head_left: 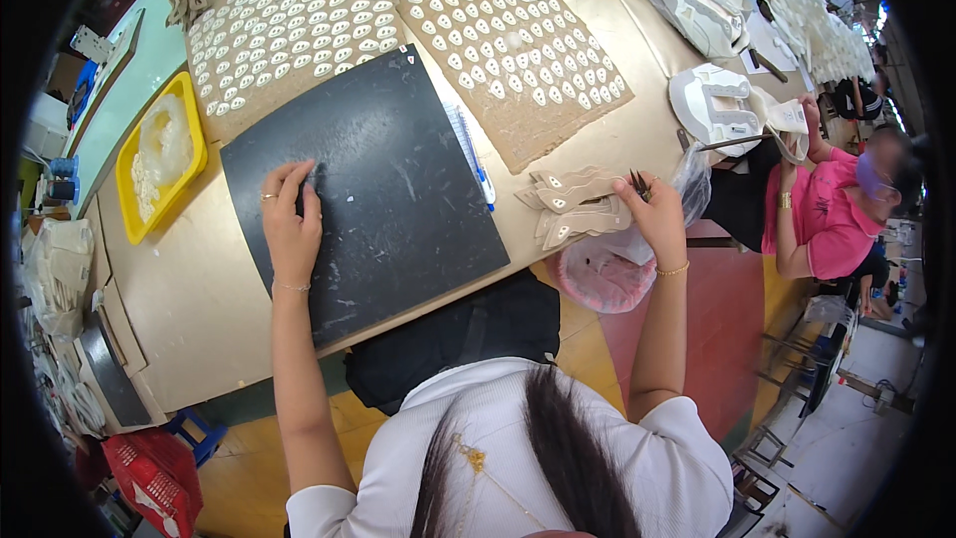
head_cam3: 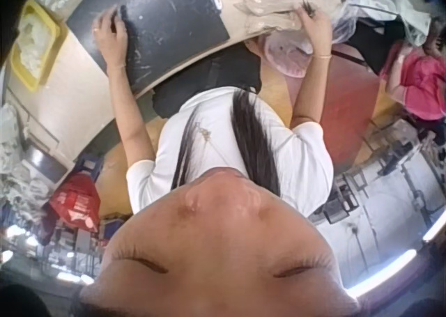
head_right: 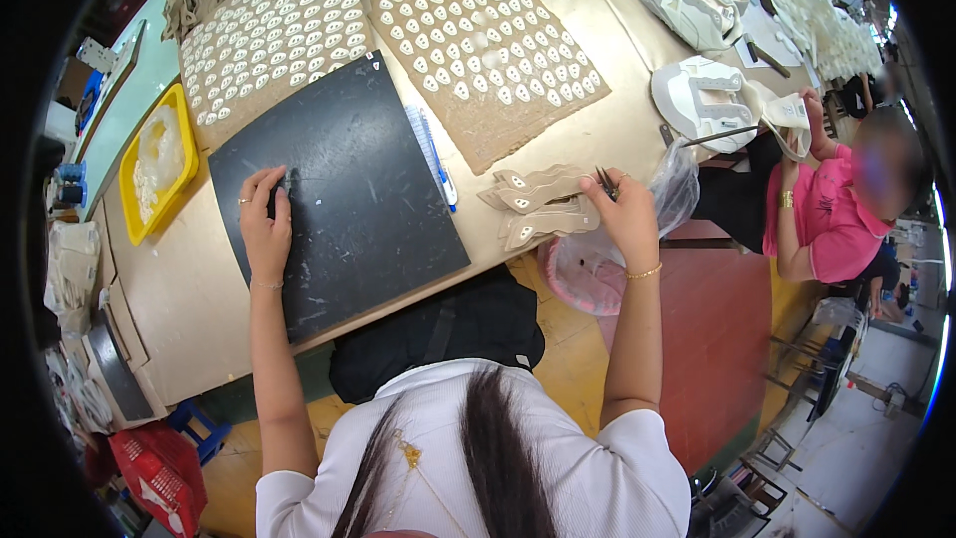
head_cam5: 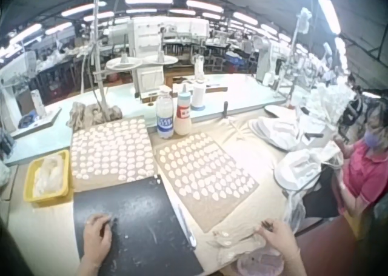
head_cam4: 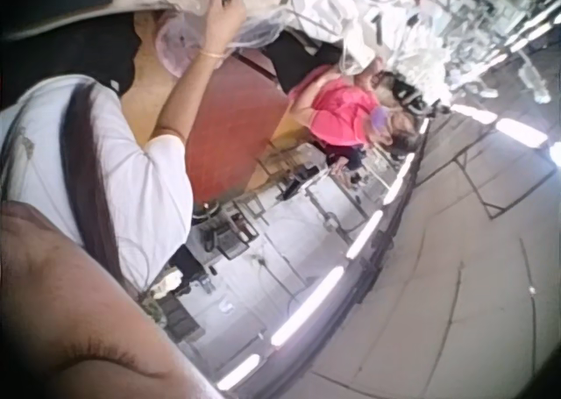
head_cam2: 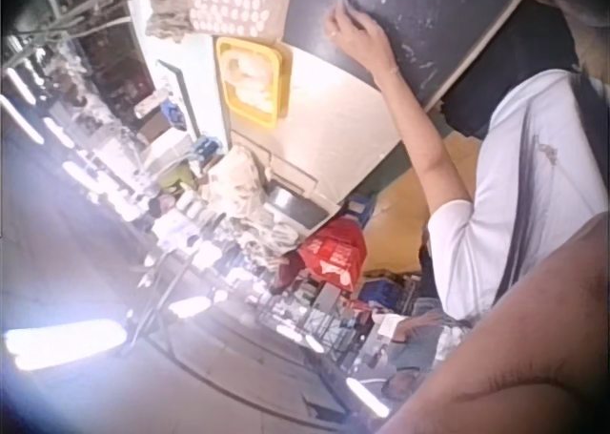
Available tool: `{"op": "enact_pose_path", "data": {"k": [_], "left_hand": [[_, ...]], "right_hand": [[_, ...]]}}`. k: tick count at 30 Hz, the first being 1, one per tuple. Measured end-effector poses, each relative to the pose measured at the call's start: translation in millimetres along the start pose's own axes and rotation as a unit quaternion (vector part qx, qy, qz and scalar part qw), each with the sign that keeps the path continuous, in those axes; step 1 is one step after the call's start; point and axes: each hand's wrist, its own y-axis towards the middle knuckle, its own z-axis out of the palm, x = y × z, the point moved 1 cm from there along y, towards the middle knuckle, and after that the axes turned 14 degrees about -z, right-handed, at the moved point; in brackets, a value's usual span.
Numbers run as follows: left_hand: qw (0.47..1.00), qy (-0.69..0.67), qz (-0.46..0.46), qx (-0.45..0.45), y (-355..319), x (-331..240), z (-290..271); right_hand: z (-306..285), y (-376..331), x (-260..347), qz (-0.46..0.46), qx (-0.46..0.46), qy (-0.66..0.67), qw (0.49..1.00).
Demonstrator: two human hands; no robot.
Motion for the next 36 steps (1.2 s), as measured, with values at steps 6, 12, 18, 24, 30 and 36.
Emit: {"op": "enact_pose_path", "data": {"k": [6, 12, 18, 24, 30, 36], "left_hand": [[1.0, -0.003, 0.002, -0.009, 0, -3, -1], [0.999, -0.025, -0.006, -0.029, -4, 6, -2], [0.997, -0.067, -0.029, -0.016, -4, -4, -2], [0.995, -0.091, 0.03, -0.013, 39, 0, -14], [0.976, 0.003, 0.207, -0.075, 183, -55, -37], [0.903, 0.147, 0.344, -0.213, 326, -136, -50]], "right_hand": [[4, 11, 20, -0.06, -0.059, -0.045, 0.995], [83, 35, 124, -0.225, 0.093, 0.084, 0.966], [130, 41, 199, -0.382, 0.044, 0.032, 0.922], [130, 69, 146, -0.244, 0.045, -0.015, 0.969], [129, 70, 126, -0.201, 0.102, -0.003, 0.974], [125, 72, 123, -0.173, 0.117, 0.062, 0.976]]}}
